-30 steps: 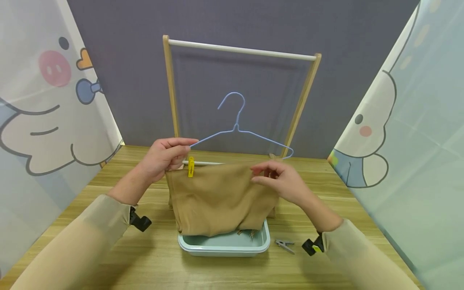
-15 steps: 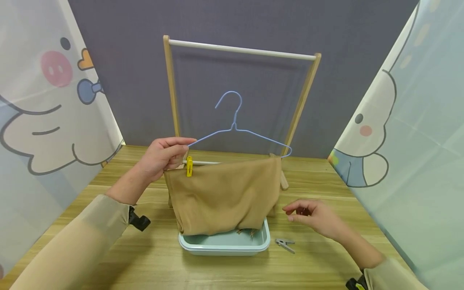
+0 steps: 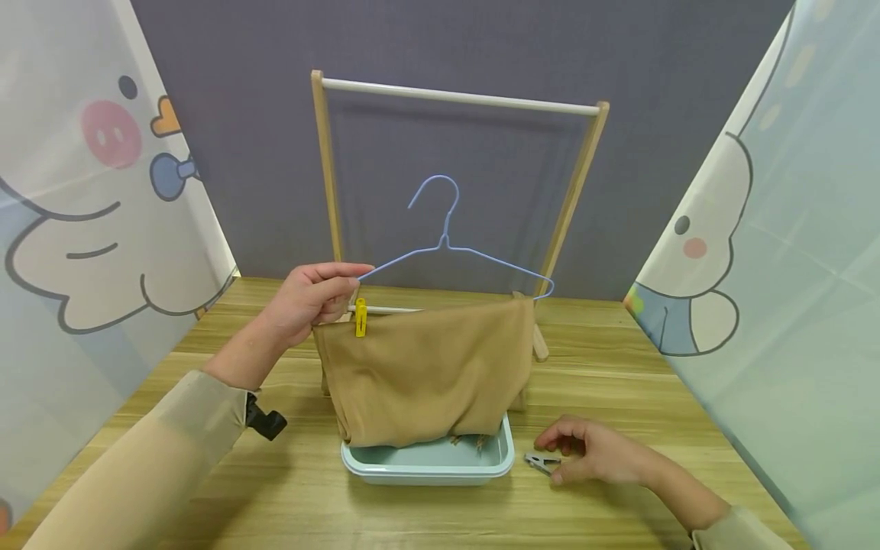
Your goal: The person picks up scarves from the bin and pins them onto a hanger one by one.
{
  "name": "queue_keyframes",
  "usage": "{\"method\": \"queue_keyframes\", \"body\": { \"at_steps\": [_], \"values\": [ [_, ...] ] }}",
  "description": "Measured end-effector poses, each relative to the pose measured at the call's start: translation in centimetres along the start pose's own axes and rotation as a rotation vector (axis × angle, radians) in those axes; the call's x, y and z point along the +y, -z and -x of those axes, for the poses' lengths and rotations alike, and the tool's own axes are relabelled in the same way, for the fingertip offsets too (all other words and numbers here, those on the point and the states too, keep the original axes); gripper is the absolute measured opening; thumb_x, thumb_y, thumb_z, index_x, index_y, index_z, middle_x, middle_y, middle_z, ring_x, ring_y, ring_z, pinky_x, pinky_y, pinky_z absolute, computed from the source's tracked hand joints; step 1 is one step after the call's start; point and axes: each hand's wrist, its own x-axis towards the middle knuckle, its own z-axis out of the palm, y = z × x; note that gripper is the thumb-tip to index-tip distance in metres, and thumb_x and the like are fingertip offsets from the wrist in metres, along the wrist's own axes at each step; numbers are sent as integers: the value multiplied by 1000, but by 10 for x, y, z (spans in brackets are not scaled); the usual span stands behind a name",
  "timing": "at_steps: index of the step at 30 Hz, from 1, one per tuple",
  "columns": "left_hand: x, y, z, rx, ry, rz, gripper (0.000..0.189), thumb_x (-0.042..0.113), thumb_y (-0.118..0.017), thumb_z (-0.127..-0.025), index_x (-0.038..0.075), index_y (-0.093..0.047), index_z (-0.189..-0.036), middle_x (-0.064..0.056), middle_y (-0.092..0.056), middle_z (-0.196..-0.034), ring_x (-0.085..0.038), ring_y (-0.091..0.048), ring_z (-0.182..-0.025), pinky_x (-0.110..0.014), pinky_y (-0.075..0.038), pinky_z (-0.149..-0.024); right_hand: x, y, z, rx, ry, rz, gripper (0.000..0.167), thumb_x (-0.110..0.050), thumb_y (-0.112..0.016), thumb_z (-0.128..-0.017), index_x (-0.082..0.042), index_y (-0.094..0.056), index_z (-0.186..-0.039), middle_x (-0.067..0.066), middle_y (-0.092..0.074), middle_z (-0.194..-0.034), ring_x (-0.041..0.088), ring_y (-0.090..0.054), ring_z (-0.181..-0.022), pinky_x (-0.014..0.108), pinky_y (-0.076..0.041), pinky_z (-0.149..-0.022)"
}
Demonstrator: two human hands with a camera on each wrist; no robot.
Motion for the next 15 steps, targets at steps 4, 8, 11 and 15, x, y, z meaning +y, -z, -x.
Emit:
{"method": "queue_keyframes", "body": {
  "at_steps": [4,8,11,15],
  "values": [
    [0,0,0,3,3,2,44,-4,-52,-110,22,-85,-123,9,-42,-63,-17,-17,-54,-36,-6,-51,0,0,0,-18,16,-12,42,-18,-87,-94,-6,-71,-131,12,-69,-127,5,-60,-107,19,-53,-93],
    [0,0,0,2,9,3,45,-5,-52,-110,24,-85,-122,9,-41,-63,-16,-17,-54,-36,-6,-51,0,1,1,-29,27,-30,41,-16,-86,-95,-4,-70,-131,14,-68,-126,8,-59,-105,20,-52,-91],
    [0,-1,1,3,12,5,46,-5,-52,-109,24,-85,-121,9,-41,-63,-16,-17,-54,-36,-5,-51,2,1,1,-24,33,-30,40,-16,-86,-95,-5,-71,-131,14,-69,-125,9,-59,-103,21,-52,-87],
    [0,-1,1,9,13,0,46,-5,-52,-109,24,-85,-121,9,-41,-63,-16,-17,-54,-36,-5,-51,3,1,1,-6,11,-12,35,-17,-86,-95,-8,-72,-127,9,-69,-120,9,-57,-99,22,-51,-82]
  ]
}}
